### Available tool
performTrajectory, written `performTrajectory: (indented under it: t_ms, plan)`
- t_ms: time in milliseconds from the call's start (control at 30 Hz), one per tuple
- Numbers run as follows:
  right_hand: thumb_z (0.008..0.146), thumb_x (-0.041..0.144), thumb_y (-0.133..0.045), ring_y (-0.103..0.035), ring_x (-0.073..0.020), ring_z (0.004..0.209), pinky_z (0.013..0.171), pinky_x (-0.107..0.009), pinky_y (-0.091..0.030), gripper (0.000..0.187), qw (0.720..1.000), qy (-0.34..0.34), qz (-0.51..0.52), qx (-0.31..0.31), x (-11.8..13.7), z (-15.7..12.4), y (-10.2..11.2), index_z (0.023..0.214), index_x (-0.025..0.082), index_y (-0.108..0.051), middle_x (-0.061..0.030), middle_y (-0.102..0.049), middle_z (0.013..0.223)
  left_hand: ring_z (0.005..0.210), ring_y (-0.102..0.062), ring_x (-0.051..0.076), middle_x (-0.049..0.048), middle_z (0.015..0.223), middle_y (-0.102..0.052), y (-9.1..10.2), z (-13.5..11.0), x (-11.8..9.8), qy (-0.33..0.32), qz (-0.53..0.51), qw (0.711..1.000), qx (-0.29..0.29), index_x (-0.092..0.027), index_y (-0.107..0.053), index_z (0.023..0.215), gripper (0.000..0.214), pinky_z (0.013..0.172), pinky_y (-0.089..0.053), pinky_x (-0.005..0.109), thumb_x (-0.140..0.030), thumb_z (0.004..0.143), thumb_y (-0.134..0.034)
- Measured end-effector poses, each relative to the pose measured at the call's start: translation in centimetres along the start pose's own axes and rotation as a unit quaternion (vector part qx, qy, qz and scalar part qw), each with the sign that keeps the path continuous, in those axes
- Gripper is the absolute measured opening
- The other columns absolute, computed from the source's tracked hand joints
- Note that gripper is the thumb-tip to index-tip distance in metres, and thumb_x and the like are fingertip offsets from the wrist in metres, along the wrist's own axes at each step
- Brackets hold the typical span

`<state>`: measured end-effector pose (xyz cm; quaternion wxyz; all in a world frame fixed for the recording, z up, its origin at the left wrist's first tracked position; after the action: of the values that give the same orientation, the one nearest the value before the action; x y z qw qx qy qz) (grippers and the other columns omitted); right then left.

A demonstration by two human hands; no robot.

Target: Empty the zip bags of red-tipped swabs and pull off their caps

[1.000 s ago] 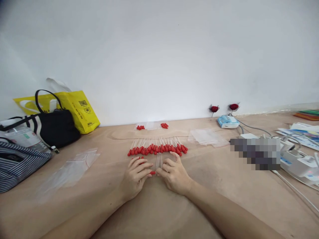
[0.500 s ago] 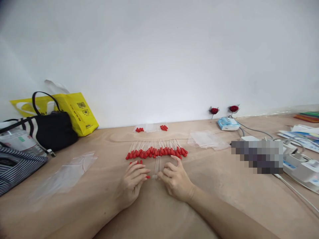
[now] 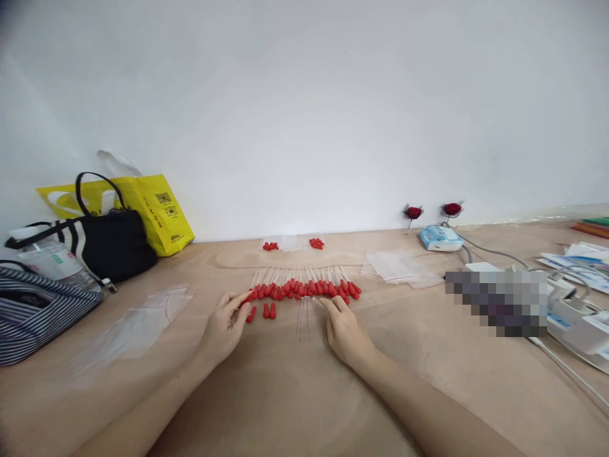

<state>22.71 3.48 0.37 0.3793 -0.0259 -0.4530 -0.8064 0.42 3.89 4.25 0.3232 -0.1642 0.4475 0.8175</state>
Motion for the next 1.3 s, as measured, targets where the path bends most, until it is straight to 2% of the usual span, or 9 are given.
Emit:
performTrajectory:
  t_ms: [133,267,367,533,700,800,933,1133,1300]
  plan:
    - [0.075,0.004,-0.033,-0.052,-0.0178,0.076,0.069,-0.033,-0.044,0.025,1.0,-0.024,0.0,-0.008,-0.6,0.4,-0.7,0.09,0.017,-0.048,-0.0077,-0.05,0.085,0.058,-0.055,0.013,0.0013,0.069,-0.056,-0.1,0.2,5.3,0.168,-0.05,0.983,0.049,-0.013,-0.055,0.099,0.037,0.055,-0.045,0.024,-0.033,0.068,-0.052]
    - [0.076,0.005,-0.033,-0.051,-0.0176,0.073,0.068,-0.032,-0.044,0.021,0.999,-0.032,-0.004,-0.009,-0.5,0.7,-1.4,0.084,0.016,-0.049,-0.0083,-0.049,0.083,0.048,-0.052,0.011,-0.0028,0.057,-0.055,-0.4,-0.3,7.3,0.22,-0.045,0.973,0.054,-0.015,-0.057,0.088,0.035,0.049,-0.042,0.021,-0.036,0.06,-0.059]
    - [0.077,0.006,-0.033,-0.051,-0.0166,0.075,0.069,-0.031,-0.044,0.022,1.0,-0.02,0.008,-0.006,0.3,0.8,-1.6,0.086,0.016,-0.05,-0.0078,-0.049,0.084,0.048,-0.053,0.011,-0.0023,0.055,-0.056,-1.1,-0.6,7.3,0.234,-0.053,0.968,0.08,-0.015,-0.058,0.079,0.032,0.048,-0.042,0.021,-0.04,0.059,-0.061]
    - [0.078,0.009,-0.037,-0.052,-0.0159,0.077,0.072,-0.03,-0.045,0.02,1.0,-0.011,0.025,0.011,1.3,0.8,-1.7,0.085,0.016,-0.054,-0.0073,-0.051,0.084,0.056,-0.058,0.012,0.003,0.067,-0.062,-2.4,-1.2,7.0,0.276,-0.148,0.943,0.115,-0.013,-0.059,0.078,0.035,0.054,-0.048,0.023,-0.042,0.058,-0.062]
    - [0.079,0.011,-0.038,-0.053,-0.0167,0.078,0.072,-0.031,-0.045,0.019,0.999,-0.011,0.039,0.02,1.6,0.8,-1.7,0.084,0.015,-0.057,-0.0083,-0.054,0.084,0.055,-0.059,0.012,0.0034,0.067,-0.063,-3.2,-1.1,6.5,0.251,-0.163,0.946,0.121,-0.013,-0.059,0.075,0.033,0.055,-0.049,0.023,-0.042,0.06,-0.061]
    - [0.08,0.012,-0.038,-0.054,-0.0169,0.079,0.073,-0.031,-0.046,0.02,0.999,-0.008,0.043,0.022,1.6,0.9,-1.6,0.086,0.015,-0.057,-0.0086,-0.055,0.085,0.055,-0.06,0.013,0.0037,0.066,-0.064,-3.0,-0.9,6.3,0.25,-0.14,0.95,0.123,-0.014,-0.06,0.076,0.036,0.054,-0.048,0.023,-0.047,0.063,-0.058]
    - [0.081,0.012,-0.037,-0.055,-0.0164,0.079,0.074,-0.031,-0.046,0.021,0.998,-0.006,0.056,0.016,1.5,0.9,-1.2,0.088,0.015,-0.057,-0.0083,-0.056,0.085,0.054,-0.06,0.015,0.0035,0.063,-0.064,-1.7,-0.7,6.5,0.262,-0.079,0.953,0.128,-0.013,-0.064,0.077,0.043,0.055,-0.046,0.023,-0.053,0.068,-0.05]
    - [0.081,0.012,-0.037,-0.054,-0.0159,0.077,0.072,-0.031,-0.046,0.021,0.998,-0.018,0.067,0.015,1.2,0.8,-0.9,0.084,0.014,-0.058,-0.008,-0.056,0.083,0.056,-0.06,0.014,0.0033,0.066,-0.065,-2.4,-1.0,6.8,0.263,-0.13,0.944,0.152,-0.014,-0.064,0.073,0.027,0.055,-0.047,0.023,-0.037,0.062,-0.06]
    - [0.08,0.012,-0.037,-0.054,-0.0157,0.076,0.071,-0.031,-0.046,0.02,0.998,-0.006,0.068,0.011,1.5,0.8,-0.7,0.082,0.016,-0.057,-0.0073,-0.055,0.082,0.055,-0.06,0.012,0.0039,0.067,-0.065,-3.2,-1.2,6.6,0.256,-0.143,0.945,0.143,-0.013,-0.062,0.073,0.024,0.056,-0.048,0.023,-0.034,0.062,-0.062]
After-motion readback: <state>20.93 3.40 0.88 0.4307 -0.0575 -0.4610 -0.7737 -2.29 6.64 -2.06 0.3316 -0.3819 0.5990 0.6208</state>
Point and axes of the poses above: each hand's wrist, its own z-axis towards the middle knuckle, its own y-axis out of the back of the hand, x = y × z, the point moved 9 cm from there along z, towards the middle knuckle
